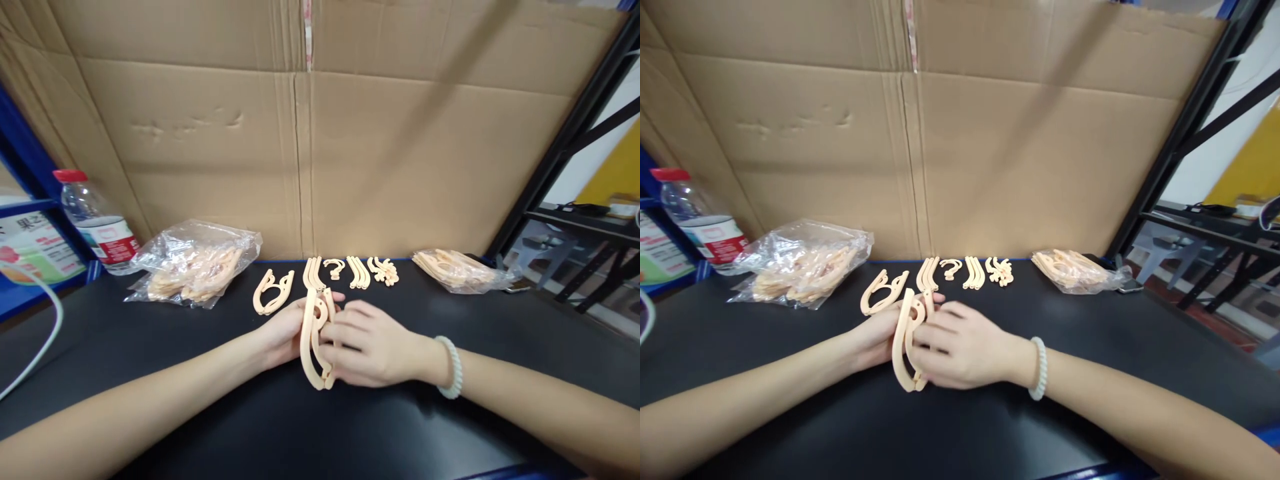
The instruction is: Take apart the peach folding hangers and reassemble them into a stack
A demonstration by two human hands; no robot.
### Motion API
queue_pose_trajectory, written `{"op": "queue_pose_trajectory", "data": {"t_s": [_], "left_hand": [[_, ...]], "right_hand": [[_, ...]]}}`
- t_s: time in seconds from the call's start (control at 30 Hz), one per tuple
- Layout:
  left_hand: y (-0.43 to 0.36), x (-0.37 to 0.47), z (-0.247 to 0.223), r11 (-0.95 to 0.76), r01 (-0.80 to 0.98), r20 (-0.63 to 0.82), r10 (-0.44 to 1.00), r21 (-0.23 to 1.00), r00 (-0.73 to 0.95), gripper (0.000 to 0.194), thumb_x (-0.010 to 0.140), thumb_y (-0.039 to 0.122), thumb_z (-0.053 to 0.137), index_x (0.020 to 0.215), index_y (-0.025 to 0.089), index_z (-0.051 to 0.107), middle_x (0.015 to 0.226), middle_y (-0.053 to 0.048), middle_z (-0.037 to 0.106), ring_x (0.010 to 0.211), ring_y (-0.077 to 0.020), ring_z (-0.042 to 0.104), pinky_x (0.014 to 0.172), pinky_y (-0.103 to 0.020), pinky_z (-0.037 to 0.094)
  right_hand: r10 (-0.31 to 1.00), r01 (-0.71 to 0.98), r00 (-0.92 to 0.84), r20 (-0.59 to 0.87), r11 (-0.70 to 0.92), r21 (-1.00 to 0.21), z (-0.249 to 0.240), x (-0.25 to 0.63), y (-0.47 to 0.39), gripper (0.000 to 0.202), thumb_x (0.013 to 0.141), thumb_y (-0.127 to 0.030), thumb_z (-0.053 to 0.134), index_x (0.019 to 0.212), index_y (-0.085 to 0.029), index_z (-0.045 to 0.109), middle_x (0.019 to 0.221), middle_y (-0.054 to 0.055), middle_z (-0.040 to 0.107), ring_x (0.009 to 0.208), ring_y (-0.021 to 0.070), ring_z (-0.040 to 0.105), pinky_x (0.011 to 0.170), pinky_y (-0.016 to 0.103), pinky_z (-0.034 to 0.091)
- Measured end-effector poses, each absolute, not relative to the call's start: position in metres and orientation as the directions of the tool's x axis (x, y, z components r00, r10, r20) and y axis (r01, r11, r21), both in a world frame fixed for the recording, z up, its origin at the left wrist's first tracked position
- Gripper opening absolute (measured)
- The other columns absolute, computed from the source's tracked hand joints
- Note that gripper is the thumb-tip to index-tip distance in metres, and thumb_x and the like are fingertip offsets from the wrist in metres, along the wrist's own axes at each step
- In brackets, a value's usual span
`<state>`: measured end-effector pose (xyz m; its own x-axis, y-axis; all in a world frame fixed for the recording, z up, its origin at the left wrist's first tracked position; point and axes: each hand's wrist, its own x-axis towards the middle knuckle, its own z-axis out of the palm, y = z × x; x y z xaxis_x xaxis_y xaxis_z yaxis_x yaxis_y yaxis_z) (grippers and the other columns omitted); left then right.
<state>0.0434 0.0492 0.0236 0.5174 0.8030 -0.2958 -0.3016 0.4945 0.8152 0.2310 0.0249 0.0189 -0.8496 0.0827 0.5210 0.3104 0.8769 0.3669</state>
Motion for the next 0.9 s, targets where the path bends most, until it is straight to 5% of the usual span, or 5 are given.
{"op": "queue_pose_trajectory", "data": {"t_s": [0.13, 0.33, 0.57, 0.77, 0.9], "left_hand": [[0.052, 0.043, 0.024, 0.504, -0.322, -0.305, 0.808, 0.802, 0.505, 0.022, 0.089, 0.012, 0.051, 0.099, 0.014, 0.07, 0.076, -0.006, 0.072, 0.065, -0.0156, 0.067, 0.067, -0.027, 0.055], [0.043, 0.034, 0.016, 0.439, -0.388, -0.156, 0.799, 0.81, 0.58, 0.04, 0.09, 0.047, 0.055, 0.102, 0.012, 0.069, 0.099, -0.013, 0.072, 0.095, -0.0254, 0.066, 0.087, -0.036, 0.052], [0.032, 0.028, 0.002, 0.042, -0.077, -0.003, 0.894, 0.996, 0.447, 0.029, 0.088, 0.036, 0.063, 0.113, 0.02, 0.066, 0.098, -0.005, 0.071, 0.081, -0.0184, 0.066, 0.07, -0.027, 0.053], [0.034, 0.026, 0.0, 0.037, -0.149, 0.022, 0.925, 0.988, 0.379, 0.02, 0.092, 0.032, 0.059, 0.107, 0.021, 0.066, 0.092, -0.003, 0.07, 0.089, -0.0175, 0.063, 0.082, -0.027, 0.051], [0.032, 0.028, 0.003, 0.101, -0.217, -0.014, 0.93, 0.971, 0.368, 0.02, 0.091, 0.03, 0.061, 0.107, 0.02, 0.067, 0.101, -0.005, 0.07, 0.089, -0.0176, 0.063, 0.081, -0.028, 0.052]], "right_hand": [[0.054, 0.266, -0.854, 0.517, 0.9, 0.346, 0.009, 0.22, 0.024, 0.022, 0.099, -0.028, 0.049, 0.086, -0.016, 0.063, 0.086, 0.003, 0.065, 0.091, 0.0196, 0.056, 0.09, 0.035, 0.041], [0.199, 0.341, -0.833, 0.517, 0.92, 0.195, 0.005, 0.228, 0.03, 0.029, 0.101, -0.034, 0.048, 0.084, -0.016, 0.062, 0.085, 0.002, 0.064, 0.093, 0.0186, 0.055, 0.09, 0.035, 0.039], [0.202, 0.361, -0.792, 0.576, 0.916, 0.175, 0.002, 0.23, 0.032, 0.026, 0.102, -0.032, 0.048, 0.086, -0.016, 0.061, 0.089, 0.003, 0.064, 0.088, 0.0165, 0.055, 0.086, 0.034, 0.039], [0.291, 0.438, -0.753, 0.59, 0.891, 0.12, -0.002, 0.232, 0.029, 0.018, 0.099, -0.016, 0.051, 0.087, -0.016, 0.064, 0.104, 0.006, 0.066, 0.108, 0.0213, 0.053, 0.092, 0.037, 0.038], [0.299, 0.465, -0.739, 0.603, 0.875, 0.136, -0.004, 0.229, 0.026, 0.016, 0.098, -0.012, 0.049, 0.095, -0.014, 0.065, 0.105, 0.008, 0.067, 0.099, 0.0211, 0.055, 0.088, 0.037, 0.04]]}}
